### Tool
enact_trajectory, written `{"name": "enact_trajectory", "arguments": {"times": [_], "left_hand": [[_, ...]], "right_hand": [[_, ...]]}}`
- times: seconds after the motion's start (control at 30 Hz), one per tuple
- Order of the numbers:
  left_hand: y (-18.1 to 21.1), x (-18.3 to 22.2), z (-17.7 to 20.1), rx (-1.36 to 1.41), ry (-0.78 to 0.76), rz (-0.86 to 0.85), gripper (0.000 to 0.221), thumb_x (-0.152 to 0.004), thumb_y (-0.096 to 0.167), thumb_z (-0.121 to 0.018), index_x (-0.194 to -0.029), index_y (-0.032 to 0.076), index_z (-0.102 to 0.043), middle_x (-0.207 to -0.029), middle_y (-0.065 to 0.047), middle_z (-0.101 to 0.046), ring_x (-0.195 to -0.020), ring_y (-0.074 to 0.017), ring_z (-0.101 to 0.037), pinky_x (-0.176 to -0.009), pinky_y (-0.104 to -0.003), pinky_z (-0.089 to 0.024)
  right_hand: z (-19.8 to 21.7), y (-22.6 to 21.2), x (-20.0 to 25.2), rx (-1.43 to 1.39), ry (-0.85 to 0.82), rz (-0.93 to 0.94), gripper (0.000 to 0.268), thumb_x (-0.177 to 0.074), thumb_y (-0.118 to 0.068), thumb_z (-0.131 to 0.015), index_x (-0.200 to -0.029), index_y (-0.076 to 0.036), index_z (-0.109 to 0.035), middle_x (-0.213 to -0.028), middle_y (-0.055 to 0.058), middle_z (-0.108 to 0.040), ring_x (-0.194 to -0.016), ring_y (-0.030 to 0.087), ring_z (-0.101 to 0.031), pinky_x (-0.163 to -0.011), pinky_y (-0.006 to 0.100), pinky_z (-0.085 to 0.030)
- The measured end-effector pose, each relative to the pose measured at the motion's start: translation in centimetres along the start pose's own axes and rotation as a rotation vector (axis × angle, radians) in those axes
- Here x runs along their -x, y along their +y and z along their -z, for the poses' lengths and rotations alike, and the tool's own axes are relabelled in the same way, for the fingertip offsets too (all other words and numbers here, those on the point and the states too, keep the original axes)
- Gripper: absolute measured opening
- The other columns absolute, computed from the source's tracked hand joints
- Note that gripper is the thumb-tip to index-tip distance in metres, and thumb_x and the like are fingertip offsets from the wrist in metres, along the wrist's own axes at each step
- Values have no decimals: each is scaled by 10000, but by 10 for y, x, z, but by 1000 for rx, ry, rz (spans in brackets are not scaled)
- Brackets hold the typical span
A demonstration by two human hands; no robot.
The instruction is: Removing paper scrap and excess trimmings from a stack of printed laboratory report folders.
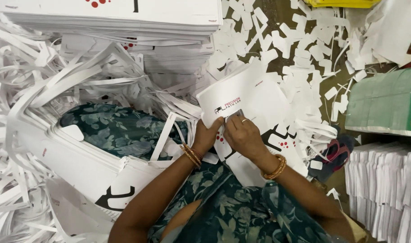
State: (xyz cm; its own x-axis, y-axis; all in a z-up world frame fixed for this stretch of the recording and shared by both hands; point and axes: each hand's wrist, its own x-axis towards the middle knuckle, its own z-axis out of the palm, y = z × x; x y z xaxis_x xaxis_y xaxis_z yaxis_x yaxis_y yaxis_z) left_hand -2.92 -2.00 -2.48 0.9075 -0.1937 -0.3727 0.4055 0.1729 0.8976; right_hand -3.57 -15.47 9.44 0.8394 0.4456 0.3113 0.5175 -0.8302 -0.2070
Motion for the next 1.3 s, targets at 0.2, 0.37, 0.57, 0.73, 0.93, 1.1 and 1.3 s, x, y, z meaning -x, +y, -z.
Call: {"name": "enact_trajectory", "arguments": {"times": [0.2, 0.37, 0.57, 0.73, 0.93, 1.1, 1.3], "left_hand": [[35, 2, -2, 94, 30, 160, 273, -930, 252, -648, -995, -10, -695, -812, -92, -738, -650, -165, -706, -589, -313, -578], [23, 4, -1, 98, -29, 5, 312, -981, 252, -636, -947, -48, -715, -820, -101, -739, -662, -150, -688, -600, -290, -569], [11, -3, -2, 50, 57, 50, 301, -962, 248, -657, -980, -47, -711, -803, -117, -748, -620, -160, -714, -549, -279, -581], [20, 1, -2, 155, -4, 165, 302, -936, 247, -663, -999, -47, -691, -823, -143, -749, -610, -196, -720, -524, -308, -587], [56, 16, -3, 215, -201, 104, 314, -942, 316, -636, -1063, 31, -689, -914, -83, -776, -725, -140, -767, -642, -267, -661], [64, 24, -10, 286, -252, 114, 286, -959, 280, -664, -1055, 11, -687, -894, -101, -762, -716, -161, -748, -649, -288, -639], [80, 31, -14, 320, -304, 95, 299, -971, 278, -633, -1026, -6, -707, -899, -80, -762, -693, -153, -729, -621, -285, -621]], "right_hand": [[-3, 11, 5, -312, -58, -439, 176, -893, -64, -699, -788, -24, -563, -694, 90, -555, -603, 241, -579, -546, 379, -483], [5, 5, 7, -149, 79, -176, 143, -892, -72, -647, -814, -18, -539, -727, 112, -548, -646, 239, -562, -548, 370, -470], [9, 15, 26, -635, -41, -742, 269, -960, -54, -650, -738, 2, -509, -596, 50, -482, -557, 84, -427, -489, 283, -365], [32, 55, 59, -723, 317, -688, 121, -991, -91, -655, -982, 21, -610, -772, -3, -588, -698, 71, -605, -766, 258, -580], [127, 68, 27, -147, 533, -709, 408, -1002, -145, -689, -1289, 76, -499, -1072, 146, -612, -968, 177, -603, -776, 319, -514], [78, 93, 104, -174, 406, -804, 183, -1007, -147, -749, -1113, -22, -668, -1080, 83, -677, -937, 156, -659, -767, 293, -563], [46, 37, 68, -78, 311, -489, 107, -891, -84, -831, -918, -62, -730, -895, 53, -707, -768, 164, -647, -695, 291, -528]]}}
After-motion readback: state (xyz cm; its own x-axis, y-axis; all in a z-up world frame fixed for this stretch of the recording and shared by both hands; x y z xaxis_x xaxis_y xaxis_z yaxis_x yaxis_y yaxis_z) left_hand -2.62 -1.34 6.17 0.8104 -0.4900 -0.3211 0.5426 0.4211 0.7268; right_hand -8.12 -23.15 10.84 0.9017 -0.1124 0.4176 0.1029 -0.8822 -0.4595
